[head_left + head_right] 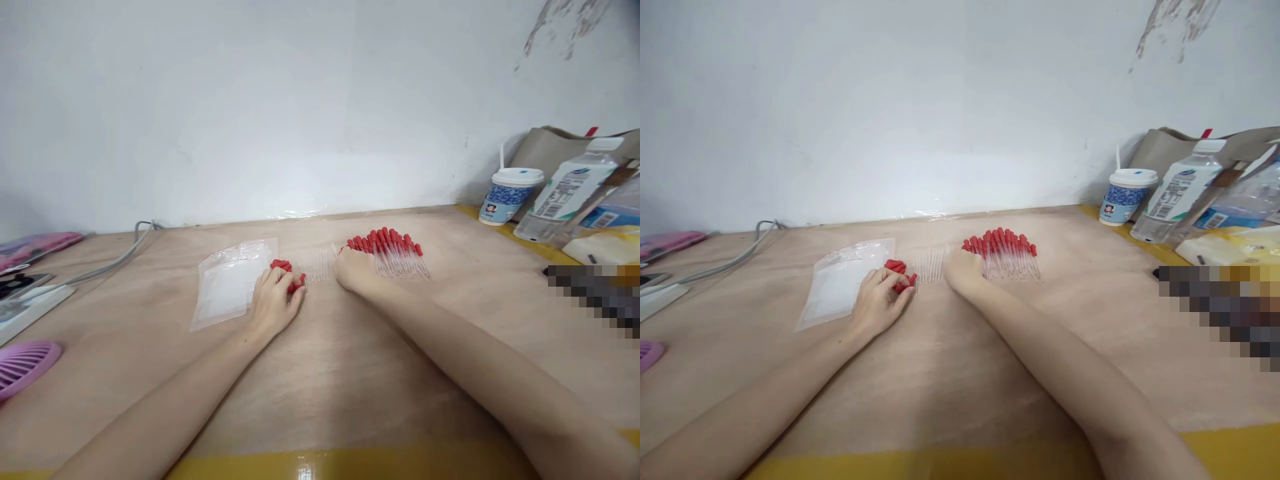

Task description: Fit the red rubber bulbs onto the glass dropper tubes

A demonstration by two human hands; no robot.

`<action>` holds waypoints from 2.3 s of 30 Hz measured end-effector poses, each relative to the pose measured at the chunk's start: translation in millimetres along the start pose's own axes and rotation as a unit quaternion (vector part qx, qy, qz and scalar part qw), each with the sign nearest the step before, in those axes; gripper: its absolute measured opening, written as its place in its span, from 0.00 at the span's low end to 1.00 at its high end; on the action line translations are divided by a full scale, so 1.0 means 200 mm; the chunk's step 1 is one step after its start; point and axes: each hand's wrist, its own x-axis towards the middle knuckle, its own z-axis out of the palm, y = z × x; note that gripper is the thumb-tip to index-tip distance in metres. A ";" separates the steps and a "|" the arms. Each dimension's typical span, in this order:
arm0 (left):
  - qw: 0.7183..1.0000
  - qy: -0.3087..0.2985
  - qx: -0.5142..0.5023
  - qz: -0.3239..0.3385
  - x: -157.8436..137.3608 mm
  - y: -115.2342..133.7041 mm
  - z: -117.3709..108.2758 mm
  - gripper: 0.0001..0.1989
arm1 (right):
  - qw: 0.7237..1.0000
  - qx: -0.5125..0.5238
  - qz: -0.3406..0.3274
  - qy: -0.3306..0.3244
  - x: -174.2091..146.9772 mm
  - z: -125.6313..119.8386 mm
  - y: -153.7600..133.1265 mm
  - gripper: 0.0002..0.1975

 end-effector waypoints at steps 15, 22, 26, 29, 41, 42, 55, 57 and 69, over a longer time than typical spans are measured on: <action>0.997 0.002 0.068 -0.046 0.02 -0.02 0.02 0.07 | 0.915 0.172 -0.261 0.257 -0.37 0.15 0.44 0.11; 0.995 0.015 -0.090 0.034 -0.01 0.07 -0.04 0.06 | 0.920 0.212 -0.238 0.228 -0.38 0.15 0.44 0.08; 0.987 -0.065 -0.126 0.077 -0.03 0.12 -0.04 0.04 | 0.922 0.214 -0.248 0.207 -0.38 0.16 0.45 0.08; 0.994 -0.038 -0.078 0.058 -0.02 0.13 -0.04 0.09 | 0.919 0.211 -0.267 0.200 -0.39 0.15 0.44 0.08; 0.999 -0.002 0.034 0.001 0.06 0.00 -0.02 0.12 | 0.921 0.208 -0.262 0.201 -0.39 0.16 0.44 0.07; 0.999 -0.005 0.044 0.001 0.08 -0.01 -0.01 0.13 | 0.921 0.209 -0.263 0.199 -0.39 0.15 0.44 0.08; 0.971 -0.215 -0.049 0.090 0.28 -0.11 -0.04 0.16 | 0.924 0.207 -0.269 0.175 -0.39 0.14 0.43 0.09; 0.969 -0.224 -0.047 0.095 0.29 -0.09 -0.02 0.14 | 0.923 0.205 -0.272 0.177 -0.39 0.14 0.43 0.09; 0.944 -0.153 -0.291 -0.041 0.11 0.06 -0.09 0.08 | 0.911 0.203 -0.296 0.205 -0.38 0.15 0.44 0.13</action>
